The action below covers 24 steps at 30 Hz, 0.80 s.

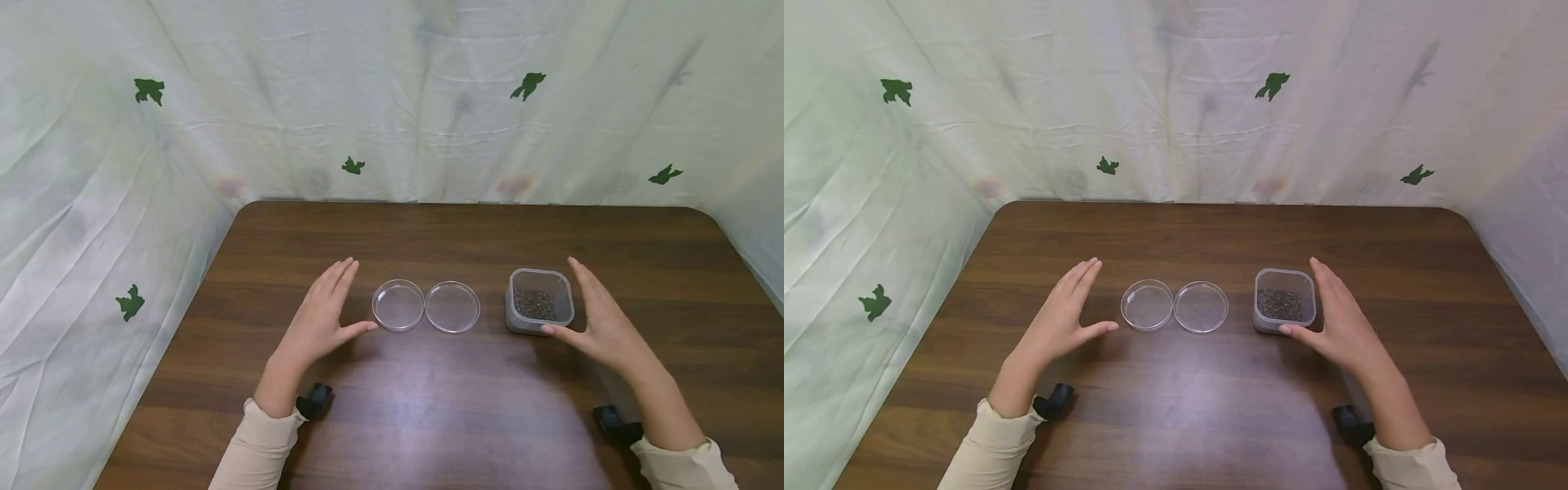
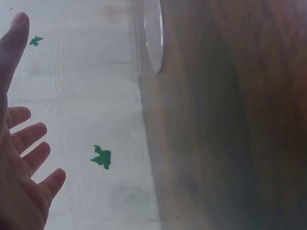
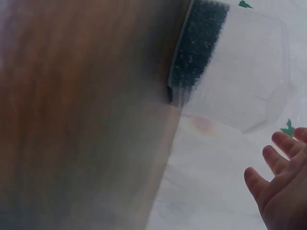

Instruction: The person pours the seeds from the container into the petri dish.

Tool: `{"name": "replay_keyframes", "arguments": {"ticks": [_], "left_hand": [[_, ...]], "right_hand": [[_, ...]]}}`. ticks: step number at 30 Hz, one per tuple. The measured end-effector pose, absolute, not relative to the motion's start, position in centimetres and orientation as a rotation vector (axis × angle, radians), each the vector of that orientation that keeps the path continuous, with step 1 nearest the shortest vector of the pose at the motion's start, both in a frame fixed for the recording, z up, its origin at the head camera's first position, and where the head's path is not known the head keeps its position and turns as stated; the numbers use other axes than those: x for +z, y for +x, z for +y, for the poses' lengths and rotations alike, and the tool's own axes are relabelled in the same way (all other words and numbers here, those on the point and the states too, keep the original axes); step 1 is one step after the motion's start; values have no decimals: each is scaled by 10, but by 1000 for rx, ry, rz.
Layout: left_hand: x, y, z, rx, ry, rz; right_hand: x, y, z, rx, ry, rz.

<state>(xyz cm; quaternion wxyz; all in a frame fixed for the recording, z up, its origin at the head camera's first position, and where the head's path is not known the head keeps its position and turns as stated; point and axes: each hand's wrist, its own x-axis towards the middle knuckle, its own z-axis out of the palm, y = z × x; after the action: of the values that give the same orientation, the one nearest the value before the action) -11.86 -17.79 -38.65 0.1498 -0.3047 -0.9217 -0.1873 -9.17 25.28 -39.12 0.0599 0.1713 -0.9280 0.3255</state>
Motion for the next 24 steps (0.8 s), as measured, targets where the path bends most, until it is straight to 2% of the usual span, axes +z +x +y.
{"name": "replay_keyframes", "arguments": {"ticks": [24], "left_hand": [[-422,-117,-156,-855,-683,-2832]], "right_hand": [[-411,-92,249,1298,385,-2748]]}}
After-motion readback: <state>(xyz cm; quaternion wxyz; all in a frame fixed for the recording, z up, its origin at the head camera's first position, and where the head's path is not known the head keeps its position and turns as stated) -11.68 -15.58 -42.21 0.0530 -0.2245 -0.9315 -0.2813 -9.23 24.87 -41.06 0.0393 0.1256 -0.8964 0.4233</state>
